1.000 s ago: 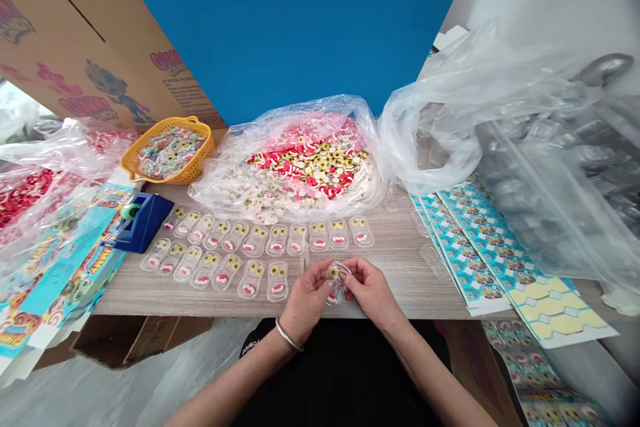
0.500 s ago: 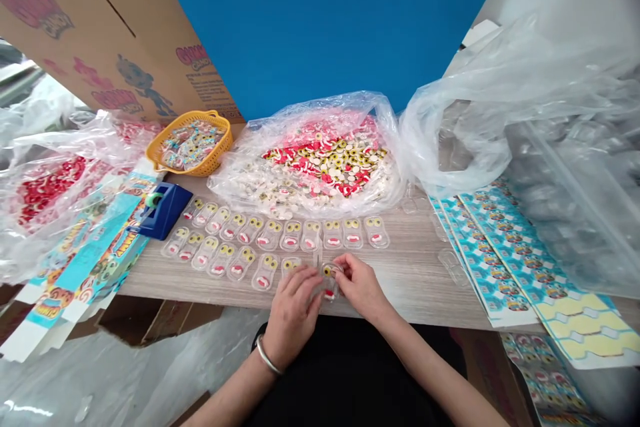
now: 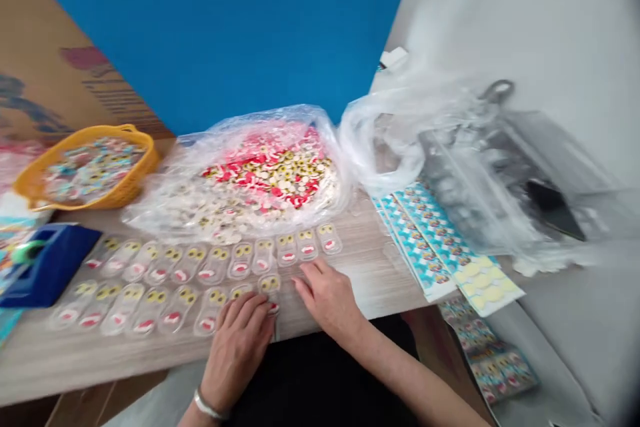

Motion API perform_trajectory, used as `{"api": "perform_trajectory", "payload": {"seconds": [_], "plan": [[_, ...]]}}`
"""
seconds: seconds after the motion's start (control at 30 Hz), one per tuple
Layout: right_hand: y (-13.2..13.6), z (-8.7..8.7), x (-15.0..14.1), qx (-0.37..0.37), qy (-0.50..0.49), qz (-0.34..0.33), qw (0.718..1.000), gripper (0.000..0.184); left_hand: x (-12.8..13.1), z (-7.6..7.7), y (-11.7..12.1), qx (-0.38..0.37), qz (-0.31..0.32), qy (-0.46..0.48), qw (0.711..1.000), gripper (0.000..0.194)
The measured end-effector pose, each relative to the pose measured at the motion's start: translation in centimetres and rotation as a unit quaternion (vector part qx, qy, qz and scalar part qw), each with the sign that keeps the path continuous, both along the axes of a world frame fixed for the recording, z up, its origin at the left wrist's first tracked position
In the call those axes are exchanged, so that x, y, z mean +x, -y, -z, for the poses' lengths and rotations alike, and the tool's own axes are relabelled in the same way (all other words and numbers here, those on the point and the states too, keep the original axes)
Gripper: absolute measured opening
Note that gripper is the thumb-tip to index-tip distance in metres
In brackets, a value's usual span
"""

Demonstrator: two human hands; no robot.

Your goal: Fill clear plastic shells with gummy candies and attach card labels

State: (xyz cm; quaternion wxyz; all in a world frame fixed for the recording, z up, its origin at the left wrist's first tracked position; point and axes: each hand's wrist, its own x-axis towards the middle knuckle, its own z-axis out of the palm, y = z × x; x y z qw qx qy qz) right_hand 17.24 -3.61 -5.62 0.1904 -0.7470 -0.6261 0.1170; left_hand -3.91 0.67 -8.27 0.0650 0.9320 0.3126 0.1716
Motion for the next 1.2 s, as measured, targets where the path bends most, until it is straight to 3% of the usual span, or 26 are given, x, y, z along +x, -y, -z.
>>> {"api": "perform_trajectory", "payload": {"seconds": [0.1, 0.2, 0.3, 0.37, 0.43, 0.53, 0.6, 0.73, 0.87, 0.93, 1.03, 1.1, 1.2], "plan": [[3.2, -0.1, 5.6, -0.005, 0.075, 0.141, 0.987, 0.015, -0.1, 0.1, -0.5, 0.008, 0.019, 0.023, 1.000, 0.025], [6.4, 0.9, 10.8, -0.039, 0.183, 0.249, 0.950, 0.017, 1.2, -0.7, -0.7, -0.006, 0.016, 0.077, 0.997, 0.031], [7.7, 2.1, 13.5, -0.052, 0.215, 0.270, 0.937, 0.016, 4.6, -1.9, -0.8, -0.078, 0.016, 0.151, 0.985, 0.023], [7.5, 2.6, 13.6, -0.049, 0.203, 0.257, 0.944, 0.010, 7.8, -2.4, -0.9, -0.185, 0.007, 0.189, 0.964, 0.020], [6.6, 2.9, 12.7, -0.029, 0.158, 0.238, 0.958, 0.010, 11.1, -2.5, -0.9, -0.345, -0.013, 0.216, 0.913, 0.023], [4.9, 3.1, 10.1, 0.020, -0.001, 0.208, 0.978, 0.011, 15.4, -2.2, -1.0, -0.580, -0.042, 0.264, 0.770, 0.045], [3.9, 2.8, 8.1, 0.040, -0.123, 0.191, 0.973, 0.013, 17.0, -1.9, -1.1, -0.635, -0.061, 0.291, 0.713, 0.056], [2.1, 0.2, 5.5, 0.054, -0.242, 0.132, 0.960, 0.009, 17.3, -2.4, -1.9, -0.672, -0.098, 0.339, 0.651, 0.049], [-2.1, -3.0, 6.1, 0.024, -0.286, -0.028, 0.958, 0.006, 15.6, -3.6, -4.9, -0.672, -0.185, 0.432, 0.572, 0.039], [-6.0, -3.6, 7.3, 0.030, -0.264, -0.048, 0.963, 0.011, 14.8, -4.1, -7.2, -0.661, -0.222, 0.471, 0.540, 0.040], [-13.2, -2.8, 8.9, 0.055, -0.166, -0.052, 0.983, 0.018, 13.8, -4.5, -10.2, -0.653, -0.263, 0.500, 0.506, 0.039], [-17.7, -1.7, 9.2, 0.023, -0.107, -0.061, 0.992, 0.019, 13.4, -4.4, -11.6, -0.656, -0.271, 0.511, 0.484, 0.035], [-22.0, 0.1, 8.8, 0.002, -0.079, -0.071, 0.994, 0.014, 13.0, -4.0, -12.8, -0.661, -0.267, 0.525, 0.465, 0.028]]}}
